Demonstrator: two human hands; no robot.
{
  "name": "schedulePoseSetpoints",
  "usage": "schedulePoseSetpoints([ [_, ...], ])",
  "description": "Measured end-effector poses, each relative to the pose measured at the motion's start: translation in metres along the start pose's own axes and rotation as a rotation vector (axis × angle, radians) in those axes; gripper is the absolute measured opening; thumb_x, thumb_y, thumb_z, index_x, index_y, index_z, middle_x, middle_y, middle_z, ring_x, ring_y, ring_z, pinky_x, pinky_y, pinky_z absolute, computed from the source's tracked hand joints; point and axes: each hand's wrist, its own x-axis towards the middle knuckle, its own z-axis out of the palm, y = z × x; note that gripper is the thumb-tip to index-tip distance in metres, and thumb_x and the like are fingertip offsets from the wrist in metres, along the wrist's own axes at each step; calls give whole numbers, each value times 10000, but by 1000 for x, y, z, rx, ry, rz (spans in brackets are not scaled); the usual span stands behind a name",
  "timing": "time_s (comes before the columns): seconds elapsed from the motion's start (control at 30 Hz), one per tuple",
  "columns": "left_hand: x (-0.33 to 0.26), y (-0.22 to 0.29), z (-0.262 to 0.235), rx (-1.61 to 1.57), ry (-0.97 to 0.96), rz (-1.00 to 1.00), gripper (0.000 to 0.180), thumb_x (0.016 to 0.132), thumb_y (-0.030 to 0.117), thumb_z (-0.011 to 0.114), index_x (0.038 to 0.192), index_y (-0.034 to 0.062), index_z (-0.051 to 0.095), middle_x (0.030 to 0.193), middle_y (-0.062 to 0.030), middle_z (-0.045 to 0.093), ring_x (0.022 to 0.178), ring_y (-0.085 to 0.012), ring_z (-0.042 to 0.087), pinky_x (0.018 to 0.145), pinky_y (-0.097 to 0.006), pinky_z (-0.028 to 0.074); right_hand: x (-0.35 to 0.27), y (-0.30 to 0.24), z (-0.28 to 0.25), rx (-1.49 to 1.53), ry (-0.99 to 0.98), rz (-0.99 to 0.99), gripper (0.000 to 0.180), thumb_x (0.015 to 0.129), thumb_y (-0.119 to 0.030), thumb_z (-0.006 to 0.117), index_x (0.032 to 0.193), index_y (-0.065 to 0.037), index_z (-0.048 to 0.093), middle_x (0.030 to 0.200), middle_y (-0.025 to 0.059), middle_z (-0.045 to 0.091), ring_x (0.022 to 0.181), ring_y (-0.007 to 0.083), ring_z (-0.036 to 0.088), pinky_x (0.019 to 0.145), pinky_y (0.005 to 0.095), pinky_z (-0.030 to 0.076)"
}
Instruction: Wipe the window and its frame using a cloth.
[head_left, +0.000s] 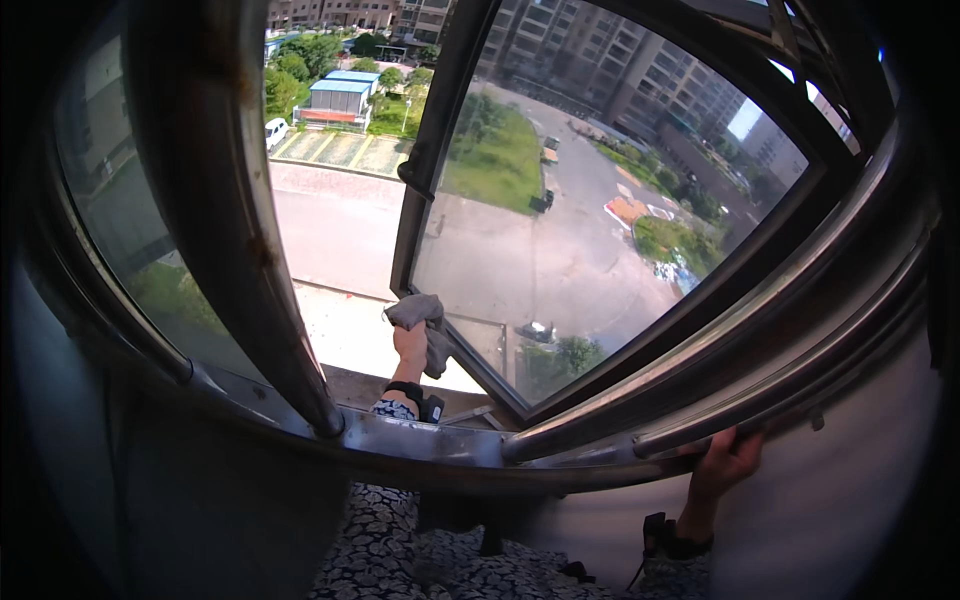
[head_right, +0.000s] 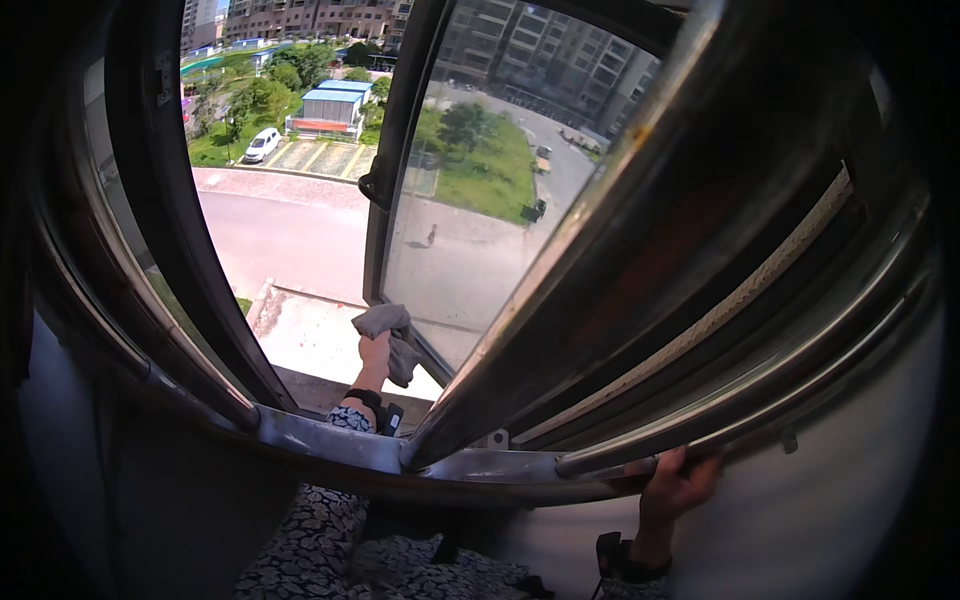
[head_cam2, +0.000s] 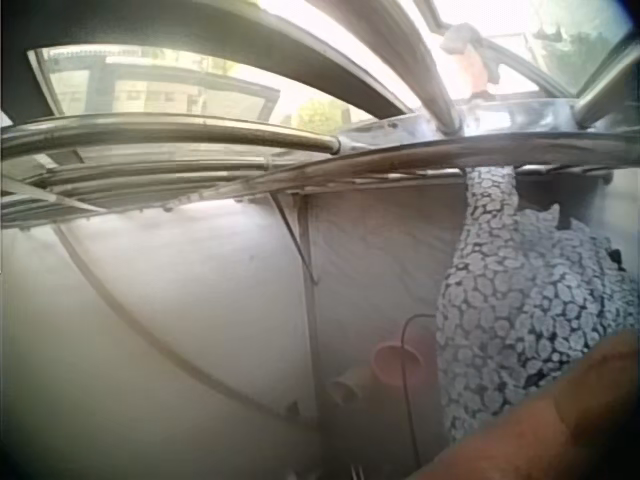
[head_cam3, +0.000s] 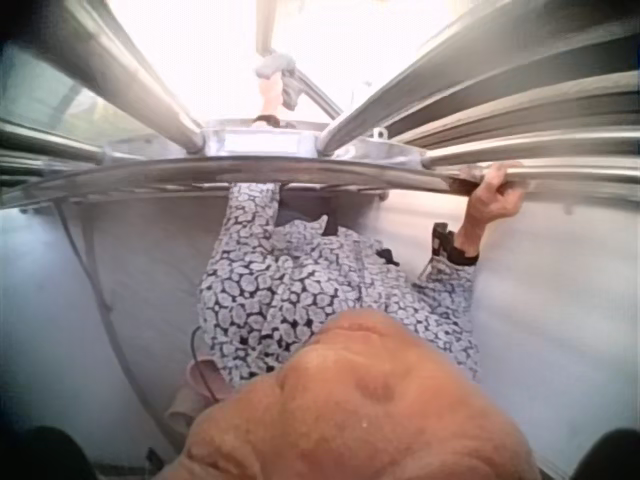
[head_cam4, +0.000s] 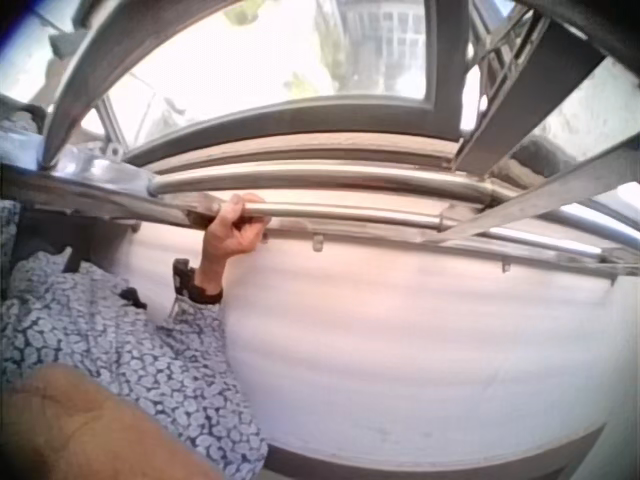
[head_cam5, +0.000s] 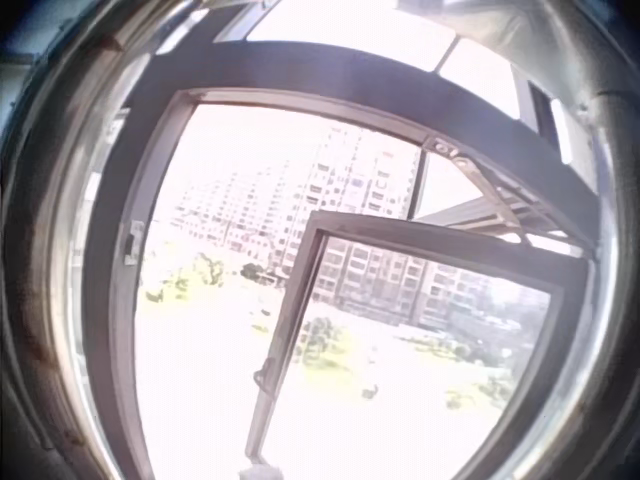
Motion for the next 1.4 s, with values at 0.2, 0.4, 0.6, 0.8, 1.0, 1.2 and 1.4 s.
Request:
schedulePoseSetpoints([
  [0.2,30,-5,-4,111,212,11,414,778,26,635,1174,-23,520,1141,-117,581,999,-251,578,840,-351,469,-3,0,-2,56,-8,15,373,853,-152,480,1128,98,462,963,129,550,841,176,560,726,287,481],
  [0.4,42,10,10,-89,272,39,455,803,30,624,1226,-34,466,1193,-126,554,1059,-259,554,903,-349,457,-27,27,-28,-96,24,-112,424,863,-248,491,1114,93,462,1004,126,536,917,198,531,823,316,436],
  [0.6,75,39,-18,342,179,194,687,755,79,622,1358,3,302,1261,-191,504,1139,-296,513,943,-338,420,-67,23,-23,11,-2,-44,432,861,-273,506,1088,92,469,1021,120,530,925,187,519,835,311,421],
  [0.8,-19,47,48,174,-124,243,595,739,46,590,1305,32,409,1211,-142,548,1082,-251,548,912,-313,429,-52,19,-20,-13,20,-40,393,854,-242,506,1066,87,479,986,114,534,896,171,519,814,297,429],
  [1.0,-68,165,121,22,-455,604,604,758,247,727,1253,36,453,1196,-113,495,1085,-233,499,939,-320,392,-29,4,-19,-16,35,-81,378,842,-196,499,1087,91,476,977,121,541,880,177,529,803,295,437],
  [1.2,-36,233,148,431,116,1079,518,846,342,582,1256,47,464,1303,-199,425,1105,-397,460,931,-435,406,-20,-29,-21,-82,65,-101,539,874,-354,482,1150,108,461,1023,165,560,934,213,527,838,314,419],
  [1.4,24,172,105,642,149,752,428,843,323,559,1169,48,532,1235,-185,463,1068,-399,499,892,-451,429,-8,-33,-24,-68,44,-103,510,875,-321,474,1151,107,464,1012,153,561,929,208,529,831,316,426],
])
